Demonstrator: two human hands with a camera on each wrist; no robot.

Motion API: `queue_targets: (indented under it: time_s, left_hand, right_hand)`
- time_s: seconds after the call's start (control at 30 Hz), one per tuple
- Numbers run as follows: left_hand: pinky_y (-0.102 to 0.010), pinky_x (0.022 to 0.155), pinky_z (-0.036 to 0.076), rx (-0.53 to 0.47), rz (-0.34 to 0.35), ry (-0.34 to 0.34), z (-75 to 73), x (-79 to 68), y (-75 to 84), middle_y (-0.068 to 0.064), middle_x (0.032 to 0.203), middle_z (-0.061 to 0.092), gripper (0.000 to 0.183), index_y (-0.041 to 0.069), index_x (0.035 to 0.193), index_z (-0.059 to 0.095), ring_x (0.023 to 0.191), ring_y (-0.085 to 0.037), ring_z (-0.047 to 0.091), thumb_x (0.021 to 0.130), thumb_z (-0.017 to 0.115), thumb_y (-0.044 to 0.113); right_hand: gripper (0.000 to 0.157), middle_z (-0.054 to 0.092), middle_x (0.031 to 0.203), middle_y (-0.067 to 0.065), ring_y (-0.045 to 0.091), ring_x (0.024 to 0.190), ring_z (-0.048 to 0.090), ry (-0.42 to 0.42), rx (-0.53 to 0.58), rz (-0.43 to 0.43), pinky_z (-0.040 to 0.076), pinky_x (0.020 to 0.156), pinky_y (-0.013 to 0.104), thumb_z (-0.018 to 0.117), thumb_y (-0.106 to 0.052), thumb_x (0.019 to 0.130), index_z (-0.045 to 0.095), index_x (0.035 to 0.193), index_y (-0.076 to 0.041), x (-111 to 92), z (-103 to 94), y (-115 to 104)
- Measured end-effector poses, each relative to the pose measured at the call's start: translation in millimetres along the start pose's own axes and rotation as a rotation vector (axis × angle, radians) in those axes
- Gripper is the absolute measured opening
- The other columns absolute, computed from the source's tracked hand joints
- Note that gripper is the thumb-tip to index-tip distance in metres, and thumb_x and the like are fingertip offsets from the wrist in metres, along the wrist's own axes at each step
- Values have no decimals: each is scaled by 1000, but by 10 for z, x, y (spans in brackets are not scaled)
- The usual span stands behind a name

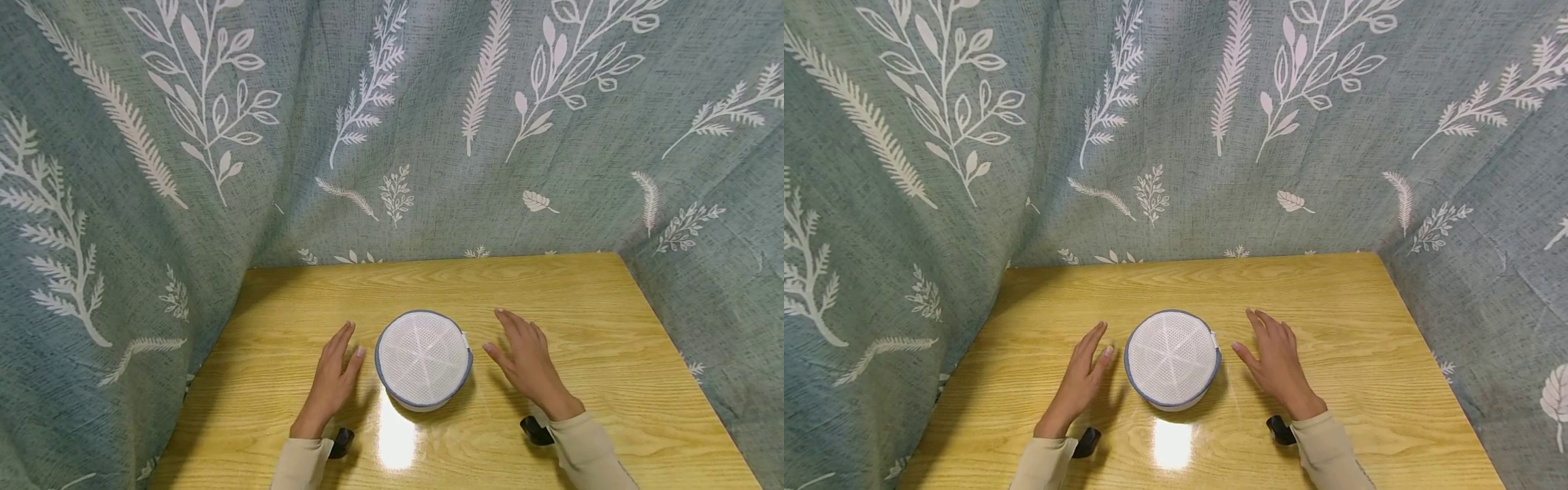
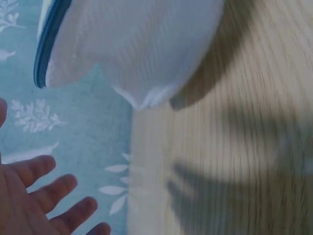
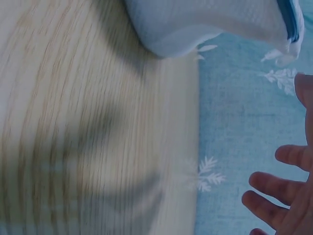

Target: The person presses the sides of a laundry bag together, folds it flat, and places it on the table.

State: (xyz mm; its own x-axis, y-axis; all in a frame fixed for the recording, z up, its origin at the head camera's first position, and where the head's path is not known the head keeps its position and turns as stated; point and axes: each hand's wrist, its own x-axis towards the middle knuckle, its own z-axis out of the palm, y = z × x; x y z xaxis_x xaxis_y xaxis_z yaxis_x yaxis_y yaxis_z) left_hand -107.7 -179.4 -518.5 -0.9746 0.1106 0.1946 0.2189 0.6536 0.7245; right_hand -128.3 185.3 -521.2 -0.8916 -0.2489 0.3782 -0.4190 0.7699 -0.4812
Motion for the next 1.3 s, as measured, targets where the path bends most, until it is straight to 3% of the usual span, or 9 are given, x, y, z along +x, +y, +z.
queue_targets:
  time_s: [0.17,0.3,0.47,0.57,0.7,0.87,1.07,1.17,1.3]
  left_hand:
    - [-51,96,37,-166,-50,-13,33,-2,77,-5,141,39,46,20,142,37,124,-25,39,99,43,35]
    - [-44,86,43,-261,-57,-6,60,2,180,-9,133,47,40,18,138,43,110,-23,48,99,45,27]
    - [-38,79,46,-311,-98,-8,-25,-15,482,-16,125,52,36,9,133,47,102,-25,51,98,47,15]
    - [-33,76,46,-331,-114,6,-5,-10,501,-13,122,55,33,11,130,50,98,-22,52,98,48,15]
    - [-35,71,50,-408,-132,25,92,10,376,-13,118,57,31,13,127,53,93,-22,54,97,51,17]
    - [-50,69,53,-528,-172,2,22,10,541,-20,115,55,32,1,126,52,89,-32,55,95,52,10]
    - [-53,70,52,-584,-200,-12,1,6,616,-22,115,53,32,-4,123,52,88,-31,55,93,54,5]
    - [-50,70,54,-592,-211,0,18,8,611,-22,113,53,32,-6,121,53,87,-26,55,90,57,2]
    - [-36,66,55,-575,-224,26,35,18,617,-20,110,56,31,-5,117,57,86,-26,55,87,61,1]
  right_hand:
    - [61,42,136,15,34,124,38,-15,73,11,25,98,60,58,-35,91,35,143,-12,2,19,-69]
    - [59,42,137,12,32,122,42,-55,151,46,36,95,55,54,-37,93,34,144,-14,2,32,-138]
    - [56,41,137,8,28,114,49,-116,263,101,46,87,47,49,-38,95,32,144,-18,2,35,-223]
    - [53,43,134,7,23,108,51,-140,329,127,46,86,44,47,-38,96,32,144,-19,12,32,-263]
    - [51,46,129,8,16,99,53,-145,406,147,48,81,38,47,-34,97,34,143,-17,30,39,-302]
    - [49,50,126,10,14,94,55,-143,477,181,50,76,34,49,-33,96,38,140,-15,47,58,-348]
    - [47,53,123,11,16,96,57,-135,538,197,53,74,30,54,-30,94,43,137,-15,54,78,-393]
    - [46,54,121,8,17,96,57,-136,583,208,53,74,29,56,-28,93,44,136,-15,57,96,-408]
    - [45,54,119,7,19,96,58,-138,623,239,53,73,27,59,-23,92,47,134,-13,72,113,-444]
